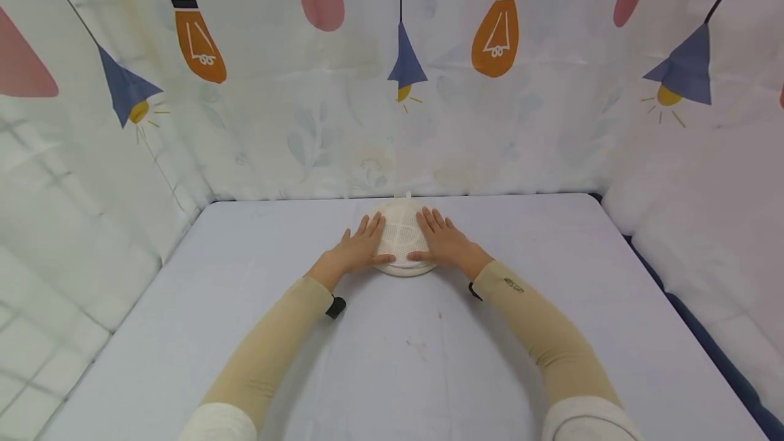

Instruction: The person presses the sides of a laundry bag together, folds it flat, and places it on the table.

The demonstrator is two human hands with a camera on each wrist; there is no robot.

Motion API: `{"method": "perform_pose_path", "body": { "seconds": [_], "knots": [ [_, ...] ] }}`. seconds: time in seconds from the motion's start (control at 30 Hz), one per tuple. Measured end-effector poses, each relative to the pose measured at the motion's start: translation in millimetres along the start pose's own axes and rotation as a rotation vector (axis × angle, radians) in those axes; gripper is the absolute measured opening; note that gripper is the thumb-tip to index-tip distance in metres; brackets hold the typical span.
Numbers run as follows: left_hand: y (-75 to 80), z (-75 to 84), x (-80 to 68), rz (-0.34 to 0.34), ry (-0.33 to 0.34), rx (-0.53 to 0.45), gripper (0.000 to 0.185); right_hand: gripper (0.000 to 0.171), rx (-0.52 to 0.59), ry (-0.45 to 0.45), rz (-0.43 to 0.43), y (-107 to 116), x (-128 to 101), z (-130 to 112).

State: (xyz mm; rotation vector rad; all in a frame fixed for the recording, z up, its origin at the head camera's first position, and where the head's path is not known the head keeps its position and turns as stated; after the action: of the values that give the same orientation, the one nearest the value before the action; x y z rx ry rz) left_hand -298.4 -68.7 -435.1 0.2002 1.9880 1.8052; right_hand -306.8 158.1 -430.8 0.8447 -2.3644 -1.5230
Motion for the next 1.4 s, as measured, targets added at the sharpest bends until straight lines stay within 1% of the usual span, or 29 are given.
{"method": "perform_pose_path", "body": {
  "seconds": [0.37, 0.57, 0.8, 1.0, 1.23, 1.4],
  "knots": [
    [-0.7, 4.1, 3.3, -0.027, 0.01, 0.013, 0.099, 0.1, -0.005, -0.009, -0.039, -4.6, 3.6, 4.8],
    [0.7, 5.7, 3.3, -0.026, 0.001, 0.014, 0.098, 0.101, -0.016, -0.03, -0.057, -6.9, 4.6, 7.3],
    [-0.7, 5.5, 3.2, -0.045, 0.009, 0.037, 0.099, 0.099, -0.025, -0.033, -0.056, -8.0, 4.3, 2.8],
    [0.1, 5.1, 2.5, -0.049, 0.013, 0.045, 0.098, 0.1, -0.041, -0.039, -0.065, -11.5, 9.1, 6.5],
    [0.9, 3.4, 2.7, -0.06, 0.01, 0.032, 0.098, 0.1, -0.017, -0.048, -0.083, -8.8, 9.4, 4.9],
    [1.1, 2.3, 2.4, -0.068, 0.014, 0.012, 0.099, 0.099, -0.029, -0.052, -0.097, -7.4, 9.5, 2.9]
  ]
}}
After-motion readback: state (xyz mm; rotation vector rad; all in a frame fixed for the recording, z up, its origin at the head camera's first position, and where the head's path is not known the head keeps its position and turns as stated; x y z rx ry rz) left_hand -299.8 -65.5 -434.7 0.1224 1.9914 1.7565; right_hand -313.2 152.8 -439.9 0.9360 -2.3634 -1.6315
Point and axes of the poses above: each hand's wrist, its own x-axis towards the middle knuckle, its own y-axis out of the back of the hand, z = x × y, the point moved 1 cm from there along x, towards the middle knuckle, and after that the axes turned 14 degrees about x, right-handed, at the moved point
